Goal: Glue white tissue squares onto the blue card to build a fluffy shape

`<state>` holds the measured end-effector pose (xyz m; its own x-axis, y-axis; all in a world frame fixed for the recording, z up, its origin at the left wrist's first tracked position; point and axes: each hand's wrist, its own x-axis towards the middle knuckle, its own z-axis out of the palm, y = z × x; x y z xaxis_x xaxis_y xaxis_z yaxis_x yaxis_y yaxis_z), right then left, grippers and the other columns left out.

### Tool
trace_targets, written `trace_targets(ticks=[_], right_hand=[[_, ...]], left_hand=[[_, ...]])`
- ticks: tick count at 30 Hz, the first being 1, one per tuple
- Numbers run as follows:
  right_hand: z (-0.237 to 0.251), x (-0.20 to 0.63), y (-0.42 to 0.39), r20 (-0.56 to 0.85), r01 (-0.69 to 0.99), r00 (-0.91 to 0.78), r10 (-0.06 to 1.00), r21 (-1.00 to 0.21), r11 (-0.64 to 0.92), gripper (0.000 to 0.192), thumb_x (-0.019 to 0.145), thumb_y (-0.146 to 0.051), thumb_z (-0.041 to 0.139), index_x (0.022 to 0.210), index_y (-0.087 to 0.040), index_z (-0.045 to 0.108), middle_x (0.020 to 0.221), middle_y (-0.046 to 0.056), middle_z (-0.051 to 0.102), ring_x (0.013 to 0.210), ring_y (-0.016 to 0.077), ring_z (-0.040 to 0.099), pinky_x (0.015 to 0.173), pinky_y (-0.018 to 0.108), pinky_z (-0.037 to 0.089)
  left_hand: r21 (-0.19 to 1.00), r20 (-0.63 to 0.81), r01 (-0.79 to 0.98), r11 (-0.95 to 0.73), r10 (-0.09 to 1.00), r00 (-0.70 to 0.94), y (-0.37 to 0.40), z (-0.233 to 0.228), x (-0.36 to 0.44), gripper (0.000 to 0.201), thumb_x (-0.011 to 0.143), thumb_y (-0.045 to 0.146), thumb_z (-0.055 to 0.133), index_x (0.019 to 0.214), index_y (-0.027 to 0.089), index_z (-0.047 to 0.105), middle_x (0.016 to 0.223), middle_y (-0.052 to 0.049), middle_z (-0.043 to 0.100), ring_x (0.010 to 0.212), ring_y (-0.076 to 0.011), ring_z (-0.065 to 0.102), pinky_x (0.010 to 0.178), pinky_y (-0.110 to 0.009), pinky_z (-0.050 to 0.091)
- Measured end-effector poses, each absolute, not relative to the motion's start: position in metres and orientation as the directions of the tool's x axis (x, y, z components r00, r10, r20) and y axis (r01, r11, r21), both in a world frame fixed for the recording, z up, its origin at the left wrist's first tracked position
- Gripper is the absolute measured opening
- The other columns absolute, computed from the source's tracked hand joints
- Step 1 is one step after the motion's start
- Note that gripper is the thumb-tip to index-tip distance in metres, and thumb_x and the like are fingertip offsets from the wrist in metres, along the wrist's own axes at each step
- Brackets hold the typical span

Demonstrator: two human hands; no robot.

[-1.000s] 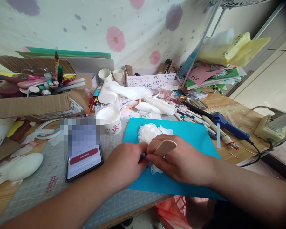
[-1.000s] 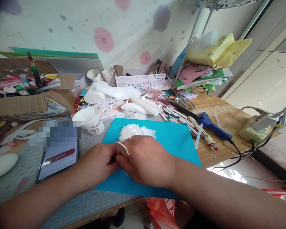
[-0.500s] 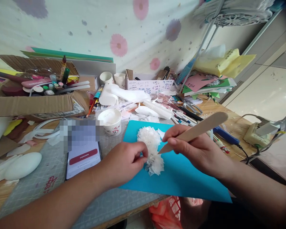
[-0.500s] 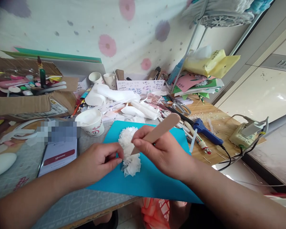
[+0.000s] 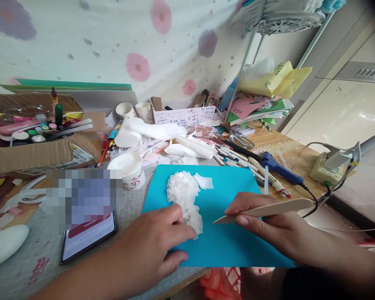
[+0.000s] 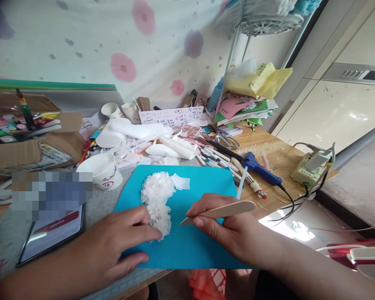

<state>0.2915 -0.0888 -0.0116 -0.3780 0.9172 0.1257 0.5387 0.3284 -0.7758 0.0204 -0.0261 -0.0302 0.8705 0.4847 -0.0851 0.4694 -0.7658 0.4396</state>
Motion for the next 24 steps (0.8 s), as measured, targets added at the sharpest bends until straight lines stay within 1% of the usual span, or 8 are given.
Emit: trace_targets(ticks=[3,5,8,11,13,18,21,24], right_hand=[[-0.003,0.303,-0.073,0.229,0.547,-0.358,0.905,-0.735,0.401,0.022,0.097,-0.027,0.044,0.08,-0.021,0.056,0.083,0.003,0.058,0.08,0.016,0.057,0.07,0.029,0.046],[0.002,0.307,-0.058,0.245,0.595,-0.34,0.908,-0.692,0.41,0.028,0.098,-0.03,0.038,0.075,-0.02,0.051,0.08,0.003,0.055,0.077,0.0166,0.054,0.068,0.031,0.044],[-0.001,0.302,-0.034,0.139,0.73,-0.329,0.934,-0.59,0.345,0.023,0.096,-0.027,0.039,0.08,-0.02,0.053,0.08,0.003,0.055,0.074,0.0162,0.052,0.067,0.03,0.041],[-0.016,0.29,-0.016,0.007,0.814,-0.327,0.945,-0.506,0.286,0.007,0.087,-0.021,0.052,0.083,-0.019,0.057,0.082,0.002,0.055,0.073,0.0156,0.052,0.066,0.028,0.04],[-0.024,0.283,-0.01,-0.059,0.835,-0.319,0.946,-0.49,0.251,0.005,0.082,-0.021,0.059,0.086,-0.019,0.06,0.084,0.002,0.055,0.073,0.0158,0.053,0.066,0.028,0.04],[-0.029,0.274,-0.003,-0.134,0.879,-0.266,0.955,-0.44,0.183,0.018,0.077,-0.034,0.066,0.085,-0.019,0.061,0.091,0.004,0.056,0.078,0.0191,0.055,0.067,0.029,0.039],[-0.028,0.268,-0.002,-0.145,0.904,-0.221,0.964,-0.402,0.147,0.016,0.077,-0.03,0.065,0.086,-0.019,0.06,0.093,0.004,0.056,0.076,0.0183,0.055,0.065,0.029,0.037],[-0.031,0.263,-0.002,-0.127,0.901,-0.208,0.97,-0.41,0.14,0.013,0.078,-0.027,0.064,0.087,-0.019,0.06,0.093,0.003,0.056,0.075,0.0169,0.055,0.063,0.027,0.036]], left_hand=[[0.478,-0.036,0.426,-0.768,0.468,0.883,-0.02,-0.027,0.015,0.022,0.088,0.019,0.052,0.103,0.03,0.064,0.088,0.001,0.059,0.078,-0.0152,0.059,0.066,-0.024,0.041],[0.464,0.012,0.438,-0.77,0.5,0.866,-0.016,-0.026,0.012,0.021,0.09,0.019,0.046,0.098,0.028,0.064,0.085,0.001,0.062,0.076,-0.014,0.06,0.066,-0.023,0.042],[0.406,0.074,0.495,-0.768,0.568,0.82,-0.012,-0.028,0.009,0.019,0.091,0.023,0.046,0.097,0.028,0.063,0.086,0.002,0.064,0.077,-0.0139,0.062,0.067,-0.022,0.044],[0.343,0.131,0.545,-0.765,0.614,0.779,-0.01,-0.034,0.006,0.019,0.09,0.027,0.049,0.104,0.031,0.061,0.09,0.003,0.067,0.078,-0.0143,0.065,0.068,-0.021,0.045],[0.32,0.153,0.577,-0.751,0.642,0.751,-0.01,-0.04,0.004,0.022,0.089,0.027,0.05,0.108,0.033,0.06,0.09,0.003,0.068,0.077,-0.0141,0.066,0.066,-0.02,0.046],[0.382,0.17,0.648,-0.659,0.739,0.651,-0.01,-0.049,0.003,0.02,0.089,0.032,0.049,0.104,0.033,0.062,0.088,0.004,0.068,0.076,-0.0124,0.065,0.065,-0.017,0.047],[0.422,0.156,0.658,-0.624,0.765,0.625,-0.009,-0.05,0.005,0.018,0.089,0.033,0.048,0.097,0.032,0.064,0.084,0.004,0.068,0.073,-0.0129,0.064,0.062,-0.018,0.046],[0.441,0.155,0.656,-0.613,0.772,0.617,-0.01,-0.049,0.006,0.017,0.089,0.034,0.048,0.093,0.032,0.064,0.082,0.004,0.067,0.072,-0.0127,0.064,0.062,-0.019,0.045]])
